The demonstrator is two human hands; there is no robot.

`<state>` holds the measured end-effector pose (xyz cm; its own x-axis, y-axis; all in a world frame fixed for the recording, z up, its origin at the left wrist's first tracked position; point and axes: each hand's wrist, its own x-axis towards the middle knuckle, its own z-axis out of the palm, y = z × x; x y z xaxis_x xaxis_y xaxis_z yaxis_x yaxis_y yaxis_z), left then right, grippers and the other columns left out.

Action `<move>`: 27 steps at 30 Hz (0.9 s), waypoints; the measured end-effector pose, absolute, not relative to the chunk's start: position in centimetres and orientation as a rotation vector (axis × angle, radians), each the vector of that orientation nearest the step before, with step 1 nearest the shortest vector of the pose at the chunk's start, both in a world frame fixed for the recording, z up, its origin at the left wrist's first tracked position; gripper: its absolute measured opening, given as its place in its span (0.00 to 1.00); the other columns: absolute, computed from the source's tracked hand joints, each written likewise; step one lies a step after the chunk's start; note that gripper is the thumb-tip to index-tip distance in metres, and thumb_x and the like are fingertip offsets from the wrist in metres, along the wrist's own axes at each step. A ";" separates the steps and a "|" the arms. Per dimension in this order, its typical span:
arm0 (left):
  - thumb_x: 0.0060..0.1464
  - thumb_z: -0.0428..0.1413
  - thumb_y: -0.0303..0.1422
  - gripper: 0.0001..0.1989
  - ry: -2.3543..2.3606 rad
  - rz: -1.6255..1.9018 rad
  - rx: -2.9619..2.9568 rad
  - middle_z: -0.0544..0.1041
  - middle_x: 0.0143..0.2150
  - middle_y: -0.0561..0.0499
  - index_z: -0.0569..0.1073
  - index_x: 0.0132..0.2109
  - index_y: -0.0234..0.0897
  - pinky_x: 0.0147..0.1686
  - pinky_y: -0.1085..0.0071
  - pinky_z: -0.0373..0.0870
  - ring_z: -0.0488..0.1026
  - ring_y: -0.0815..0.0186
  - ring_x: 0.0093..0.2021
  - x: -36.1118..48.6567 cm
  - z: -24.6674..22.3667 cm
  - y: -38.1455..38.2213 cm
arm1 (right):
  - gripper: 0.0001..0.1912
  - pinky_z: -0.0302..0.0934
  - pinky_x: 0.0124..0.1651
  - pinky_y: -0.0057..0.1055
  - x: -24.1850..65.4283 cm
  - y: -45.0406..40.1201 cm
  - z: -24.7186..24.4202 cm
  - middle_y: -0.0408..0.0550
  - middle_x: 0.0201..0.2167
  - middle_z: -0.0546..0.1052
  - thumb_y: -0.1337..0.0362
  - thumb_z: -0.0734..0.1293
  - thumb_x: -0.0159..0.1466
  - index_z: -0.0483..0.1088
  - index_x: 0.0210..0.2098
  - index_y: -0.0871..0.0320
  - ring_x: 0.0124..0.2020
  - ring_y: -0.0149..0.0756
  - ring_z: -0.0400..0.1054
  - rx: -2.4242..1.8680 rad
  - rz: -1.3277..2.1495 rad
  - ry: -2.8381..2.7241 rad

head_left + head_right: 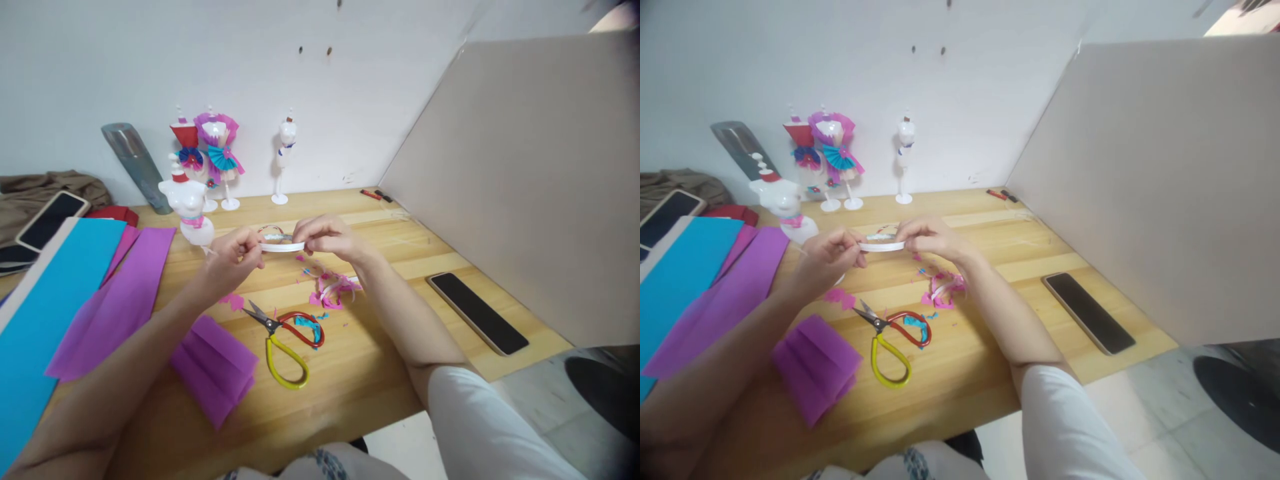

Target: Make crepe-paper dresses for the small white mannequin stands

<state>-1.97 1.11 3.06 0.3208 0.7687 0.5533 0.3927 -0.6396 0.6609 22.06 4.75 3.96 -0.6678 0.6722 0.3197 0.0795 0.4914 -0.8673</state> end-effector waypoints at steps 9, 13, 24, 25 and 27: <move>0.51 0.50 0.27 0.09 1.046 1.255 2.338 0.78 0.28 0.52 0.66 0.24 0.39 0.28 0.72 0.66 0.73 0.69 0.29 -1.8 3.0 0.5 | 0.06 0.59 0.34 0.29 22.0 5.1 3.6 0.43 0.25 0.72 0.67 0.65 0.54 0.74 0.27 0.61 0.29 0.30 0.65 -0.579 1.115 -2.162; 0.52 0.50 0.27 0.08 1.046 1.286 2.415 0.79 0.32 0.52 0.65 0.25 0.40 0.29 0.72 0.66 0.73 0.69 0.28 -1.6 3.0 0.0 | 0.05 0.63 0.38 0.30 21.8 4.9 3.6 0.47 0.32 0.76 0.66 0.66 0.54 0.74 0.28 0.60 0.33 0.32 0.68 -0.586 1.094 -2.065; 0.51 0.49 0.27 0.06 1.168 1.213 2.625 0.76 0.28 0.50 0.66 0.28 0.41 0.30 0.70 0.68 0.73 0.65 0.29 -1.6 2.5 -0.1 | 0.03 0.55 0.25 0.26 20.7 3.2 5.1 0.40 0.18 0.68 0.66 0.65 0.48 0.66 0.22 0.59 0.21 0.28 0.63 -1.198 0.894 -1.853; 0.51 0.49 0.27 0.06 1.167 1.216 2.564 0.76 0.28 0.51 0.66 0.27 0.41 0.30 0.70 0.68 0.73 0.65 0.29 -1.6 2.8 -0.2 | 0.03 0.54 0.24 0.26 20.8 3.2 5.2 0.39 0.17 0.67 0.66 0.65 0.47 0.65 0.21 0.58 0.20 0.27 0.62 -1.183 0.883 -1.855; 0.51 0.50 0.29 0.08 1.146 1.232 2.384 0.76 0.27 0.52 0.65 0.25 0.41 0.31 0.70 0.69 0.74 0.65 0.31 -1.7 3.5 -0.6 | 0.02 0.53 0.24 0.26 21.2 3.4 5.4 0.38 0.16 0.66 0.66 0.64 0.46 0.64 0.20 0.58 0.19 0.27 0.60 -1.166 0.905 -1.826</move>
<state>-1.71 -0.56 3.52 0.3433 0.7274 0.5942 0.5401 -0.6705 0.5086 21.23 3.44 5.41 -0.2815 0.9318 0.2289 0.3821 0.3277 -0.8641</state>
